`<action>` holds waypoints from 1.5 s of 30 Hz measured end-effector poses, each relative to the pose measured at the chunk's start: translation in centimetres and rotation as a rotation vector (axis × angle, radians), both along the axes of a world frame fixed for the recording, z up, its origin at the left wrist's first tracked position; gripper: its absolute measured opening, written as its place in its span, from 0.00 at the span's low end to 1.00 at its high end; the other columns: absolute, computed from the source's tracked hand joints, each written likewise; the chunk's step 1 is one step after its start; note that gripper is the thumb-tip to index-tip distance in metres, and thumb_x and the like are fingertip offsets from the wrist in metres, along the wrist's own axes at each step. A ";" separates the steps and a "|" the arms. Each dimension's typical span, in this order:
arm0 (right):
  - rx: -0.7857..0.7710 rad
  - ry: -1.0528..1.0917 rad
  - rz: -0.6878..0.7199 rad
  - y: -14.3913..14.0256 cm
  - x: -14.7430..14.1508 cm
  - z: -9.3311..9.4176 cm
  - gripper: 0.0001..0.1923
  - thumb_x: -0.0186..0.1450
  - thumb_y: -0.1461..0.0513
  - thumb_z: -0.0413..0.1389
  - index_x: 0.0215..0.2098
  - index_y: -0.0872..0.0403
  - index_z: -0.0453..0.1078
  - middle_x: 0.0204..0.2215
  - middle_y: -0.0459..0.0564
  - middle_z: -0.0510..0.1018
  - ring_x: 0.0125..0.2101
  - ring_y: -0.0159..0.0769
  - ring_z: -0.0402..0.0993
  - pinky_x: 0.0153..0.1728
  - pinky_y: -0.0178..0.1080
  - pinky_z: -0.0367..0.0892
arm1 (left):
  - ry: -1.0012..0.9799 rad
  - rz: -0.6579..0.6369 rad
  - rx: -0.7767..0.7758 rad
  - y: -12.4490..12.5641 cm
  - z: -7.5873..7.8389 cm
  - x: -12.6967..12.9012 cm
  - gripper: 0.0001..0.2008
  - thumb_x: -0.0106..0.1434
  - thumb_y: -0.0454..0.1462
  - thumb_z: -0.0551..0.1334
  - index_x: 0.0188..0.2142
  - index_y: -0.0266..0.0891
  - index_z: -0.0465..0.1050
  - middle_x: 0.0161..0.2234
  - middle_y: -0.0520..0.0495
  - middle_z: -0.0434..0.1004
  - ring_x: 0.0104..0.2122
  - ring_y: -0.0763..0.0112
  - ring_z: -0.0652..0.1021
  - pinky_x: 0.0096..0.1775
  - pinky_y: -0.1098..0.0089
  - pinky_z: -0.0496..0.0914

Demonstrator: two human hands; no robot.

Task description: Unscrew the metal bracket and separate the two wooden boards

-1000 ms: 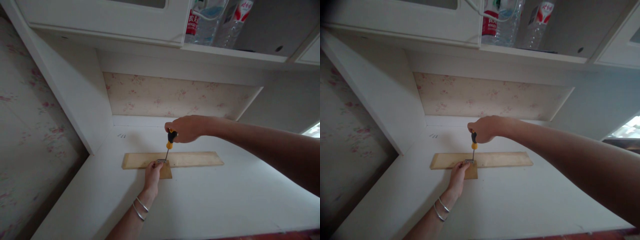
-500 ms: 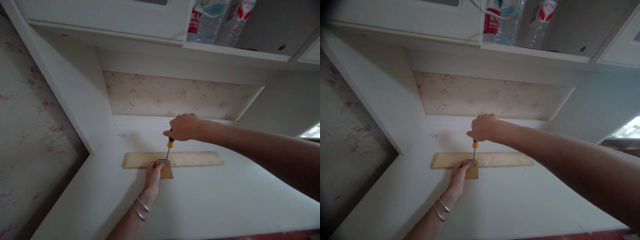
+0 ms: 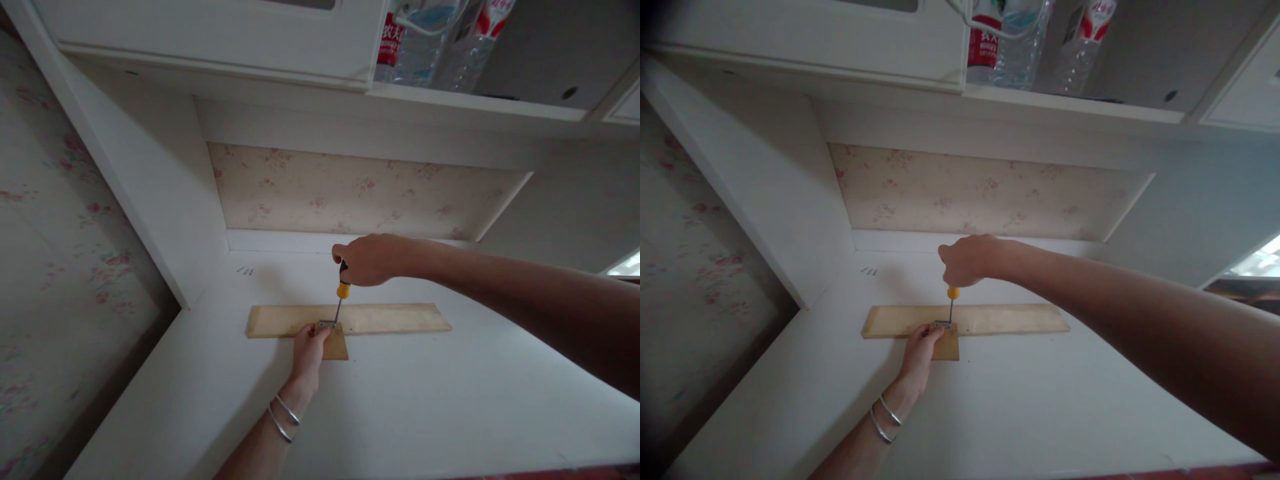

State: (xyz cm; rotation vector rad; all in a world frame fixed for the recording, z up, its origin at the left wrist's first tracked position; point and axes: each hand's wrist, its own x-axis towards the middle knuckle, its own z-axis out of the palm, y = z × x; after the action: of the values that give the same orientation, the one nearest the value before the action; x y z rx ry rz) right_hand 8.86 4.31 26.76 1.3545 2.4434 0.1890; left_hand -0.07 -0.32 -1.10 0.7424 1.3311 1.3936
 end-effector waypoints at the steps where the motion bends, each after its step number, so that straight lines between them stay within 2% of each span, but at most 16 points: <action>1: -0.015 -0.001 -0.002 -0.1 0.0 0.0 0.24 0.61 0.52 0.51 0.53 0.52 0.66 0.38 0.60 0.77 0.35 0.51 0.74 0.30 0.45 0.65 | -0.005 0.004 -0.001 0.0 0.0 0.0 0.10 0.49 0.41 0.65 0.27 0.36 0.73 0.25 0.51 0.73 0.28 0.68 0.71 0.31 0.70 0.61; 6: 0.135 -0.025 -0.080 -0.1 0.0 -0.1 0.27 0.64 0.45 0.44 0.42 0.56 0.74 0.36 0.63 0.77 0.39 0.56 0.73 0.34 0.50 0.65 | -0.023 -0.002 0.000 0.0 0.1 0.0 0.10 0.49 0.42 0.65 0.27 0.36 0.73 0.25 0.51 0.73 0.29 0.69 0.71 0.32 0.70 0.60; 9: 0.090 -0.003 0.010 -0.2 0.3 -0.1 0.22 0.63 0.51 0.48 0.48 0.54 0.70 0.38 0.62 0.77 0.38 0.55 0.74 0.32 0.48 0.66 | 0.003 0.000 -0.007 0.0 0.0 -0.1 0.10 0.49 0.41 0.65 0.26 0.36 0.72 0.25 0.52 0.72 0.28 0.69 0.70 0.31 0.70 0.60; 11: 0.031 0.018 0.043 -0.2 0.4 -0.1 0.25 0.60 0.50 0.52 0.53 0.53 0.66 0.40 0.61 0.77 0.37 0.54 0.74 0.31 0.47 0.66 | 0.004 -0.001 -0.007 0.0 0.0 -0.1 0.09 0.50 0.41 0.65 0.27 0.36 0.72 0.25 0.51 0.72 0.28 0.69 0.70 0.32 0.69 0.60; 14: 0.061 0.009 -0.007 -0.3 0.4 -0.1 0.30 0.62 0.42 0.45 0.46 0.54 0.71 0.38 0.63 0.77 0.38 0.56 0.73 0.33 0.49 0.66 | -0.005 -0.002 -0.009 -0.1 0.2 0.0 0.09 0.50 0.40 0.65 0.28 0.36 0.73 0.26 0.51 0.73 0.29 0.69 0.70 0.32 0.70 0.60; 16: 0.119 -0.015 -0.030 -0.3 0.5 -0.2 0.30 0.65 0.43 0.41 0.41 0.56 0.73 0.36 0.64 0.77 0.39 0.56 0.73 0.33 0.50 0.66 | -0.001 0.001 -0.012 -0.1 0.3 0.0 0.09 0.50 0.40 0.64 0.28 0.36 0.73 0.26 0.51 0.73 0.29 0.69 0.70 0.32 0.70 0.60; 19: 0.060 -0.022 0.026 -0.5 0.7 0.0 0.22 0.64 0.50 0.48 0.48 0.55 0.69 0.37 0.61 0.77 0.37 0.53 0.74 0.31 0.46 0.66 | 0.013 -0.008 -0.004 -0.2 0.3 0.0 0.09 0.50 0.40 0.64 0.28 0.36 0.73 0.26 0.51 0.73 0.29 0.68 0.70 0.32 0.70 0.60; 21: -0.005 -0.021 0.029 -0.7 0.8 0.2 0.27 0.60 0.48 0.51 0.52 0.54 0.66 0.37 0.60 0.77 0.36 0.53 0.74 0.30 0.46 0.66 | 0.023 -0.015 0.003 -0.1 0.2 0.0 0.09 0.50 0.41 0.64 0.28 0.36 0.73 0.26 0.51 0.73 0.29 0.68 0.70 0.31 0.70 0.60; 24: 0.050 -0.046 -0.026 -0.7 0.9 0.2 0.32 0.61 0.40 0.44 0.44 0.57 0.72 0.36 0.64 0.77 0.38 0.57 0.73 0.32 0.49 0.66 | 0.039 -0.008 0.003 0.0 0.0 0.0 0.09 0.51 0.41 0.64 0.28 0.36 0.72 0.25 0.51 0.72 0.28 0.68 0.70 0.31 0.70 0.60; 26: 0.095 -0.049 -0.024 -0.6 1.0 0.0 0.30 0.65 0.44 0.41 0.42 0.57 0.73 0.36 0.64 0.77 0.39 0.56 0.73 0.33 0.49 0.65 | 0.049 -0.007 0.002 0.0 -0.1 0.0 0.09 0.51 0.41 0.64 0.27 0.36 0.72 0.25 0.52 0.72 0.28 0.68 0.70 0.31 0.70 0.59; 28: 0.065 -0.019 0.037 -0.5 1.2 -0.2 0.23 0.64 0.49 0.46 0.48 0.55 0.69 0.38 0.61 0.77 0.38 0.53 0.74 0.32 0.46 0.65 | 0.056 -0.013 0.007 0.0 -0.1 0.0 0.09 0.51 0.41 0.63 0.27 0.36 0.72 0.25 0.51 0.72 0.28 0.68 0.70 0.31 0.69 0.59; 31: -0.008 0.043 0.078 -0.5 1.4 -0.3 0.31 0.60 0.44 0.51 0.55 0.51 0.63 0.43 0.59 0.76 0.38 0.52 0.74 0.32 0.45 0.65 | 0.058 -0.022 0.007 -0.1 0.0 0.0 0.09 0.51 0.41 0.63 0.27 0.36 0.72 0.26 0.51 0.73 0.29 0.68 0.70 0.32 0.69 0.60; 35: 0.088 0.010 -0.022 -0.7 1.2 -0.3 0.33 0.65 0.41 0.39 0.46 0.56 0.71 0.37 0.64 0.77 0.39 0.56 0.73 0.33 0.49 0.65 | 0.043 -0.019 0.002 -0.1 -0.1 -0.1 0.11 0.51 0.42 0.63 0.29 0.36 0.72 0.27 0.50 0.74 0.30 0.67 0.71 0.33 0.69 0.60; 38: 0.077 0.031 0.061 -0.6 1.3 -0.4 0.22 0.65 0.50 0.46 0.49 0.54 0.69 0.40 0.61 0.77 0.39 0.53 0.74 0.34 0.46 0.65 | 0.057 -0.009 0.014 0.0 -0.3 -0.1 0.10 0.51 0.42 0.64 0.27 0.36 0.71 0.26 0.51 0.72 0.29 0.68 0.70 0.32 0.69 0.60; 41: 0.043 0.096 0.107 -0.5 1.4 -0.5 0.27 0.61 0.47 0.50 0.55 0.50 0.63 0.45 0.58 0.75 0.39 0.52 0.74 0.34 0.46 0.65 | 0.058 -0.004 0.018 0.0 -0.3 -0.1 0.10 0.50 0.42 0.64 0.26 0.37 0.71 0.24 0.52 0.71 0.28 0.69 0.69 0.31 0.69 0.59; 45: 0.135 0.013 0.004 -0.4 1.3 -0.5 0.31 0.64 0.42 0.40 0.44 0.56 0.71 0.35 0.64 0.77 0.38 0.57 0.74 0.32 0.49 0.65 | 0.053 -0.006 0.005 0.0 -0.3 -0.1 0.09 0.50 0.42 0.64 0.26 0.37 0.70 0.24 0.53 0.70 0.27 0.69 0.68 0.31 0.70 0.59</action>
State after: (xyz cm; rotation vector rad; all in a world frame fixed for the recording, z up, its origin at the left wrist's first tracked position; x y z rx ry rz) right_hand 10.20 3.93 26.26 1.4103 2.4830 0.3524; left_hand -0.14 -0.28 -1.39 0.7908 1.3654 1.3810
